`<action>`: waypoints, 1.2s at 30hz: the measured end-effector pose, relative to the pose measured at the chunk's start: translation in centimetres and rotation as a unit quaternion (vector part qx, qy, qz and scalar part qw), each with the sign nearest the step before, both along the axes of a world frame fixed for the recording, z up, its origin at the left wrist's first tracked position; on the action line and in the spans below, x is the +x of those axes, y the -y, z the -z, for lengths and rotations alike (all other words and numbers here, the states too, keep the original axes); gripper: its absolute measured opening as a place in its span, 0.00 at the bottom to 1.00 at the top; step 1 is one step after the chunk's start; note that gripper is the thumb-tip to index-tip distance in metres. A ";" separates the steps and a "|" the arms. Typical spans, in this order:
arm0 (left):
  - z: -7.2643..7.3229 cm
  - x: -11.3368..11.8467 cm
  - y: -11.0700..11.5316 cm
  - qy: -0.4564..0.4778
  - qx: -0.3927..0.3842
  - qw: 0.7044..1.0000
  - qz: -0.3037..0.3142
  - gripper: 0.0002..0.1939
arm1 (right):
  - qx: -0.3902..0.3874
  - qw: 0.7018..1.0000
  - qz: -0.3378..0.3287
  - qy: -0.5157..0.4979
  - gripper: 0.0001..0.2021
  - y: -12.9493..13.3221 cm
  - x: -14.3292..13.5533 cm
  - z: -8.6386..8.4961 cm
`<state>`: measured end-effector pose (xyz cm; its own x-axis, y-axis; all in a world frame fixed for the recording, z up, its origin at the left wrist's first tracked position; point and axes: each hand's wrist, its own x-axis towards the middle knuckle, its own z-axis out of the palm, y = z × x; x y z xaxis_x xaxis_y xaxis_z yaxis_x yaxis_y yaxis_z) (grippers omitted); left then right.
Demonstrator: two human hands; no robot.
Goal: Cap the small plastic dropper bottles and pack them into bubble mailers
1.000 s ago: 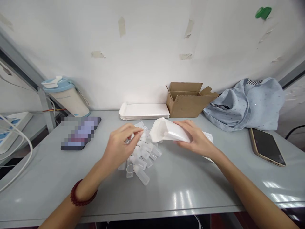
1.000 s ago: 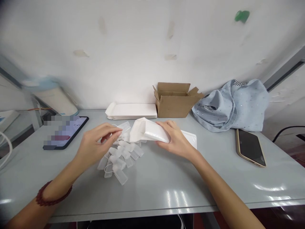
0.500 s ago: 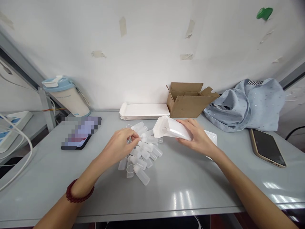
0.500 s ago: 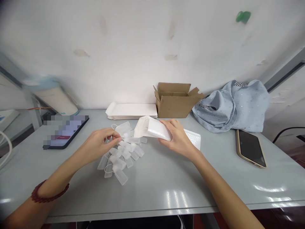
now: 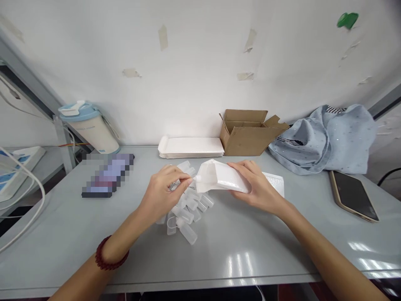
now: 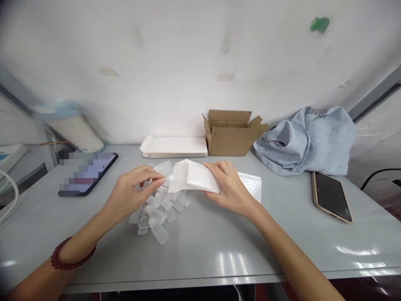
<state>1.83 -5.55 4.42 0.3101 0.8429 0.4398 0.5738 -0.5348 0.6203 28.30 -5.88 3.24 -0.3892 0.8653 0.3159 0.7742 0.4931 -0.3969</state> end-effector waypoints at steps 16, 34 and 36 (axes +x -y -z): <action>0.2 1.3 1.4 -0.041 0.162 0.986 0.001 0.05 | 0.019 0.998 -0.061 -0.009 0.31 1.4 -1.7 -0.2; -0.3 -3.1 -2.1 -0.169 -0.138 0.968 -0.120 0.13 | 0.075 0.996 0.043 0.030 0.26 -1.5 1.5 0.8; -0.7 -3.0 -2.0 -0.139 -0.135 0.975 -0.106 0.13 | 0.076 0.996 0.039 0.032 0.26 -1.4 1.4 0.8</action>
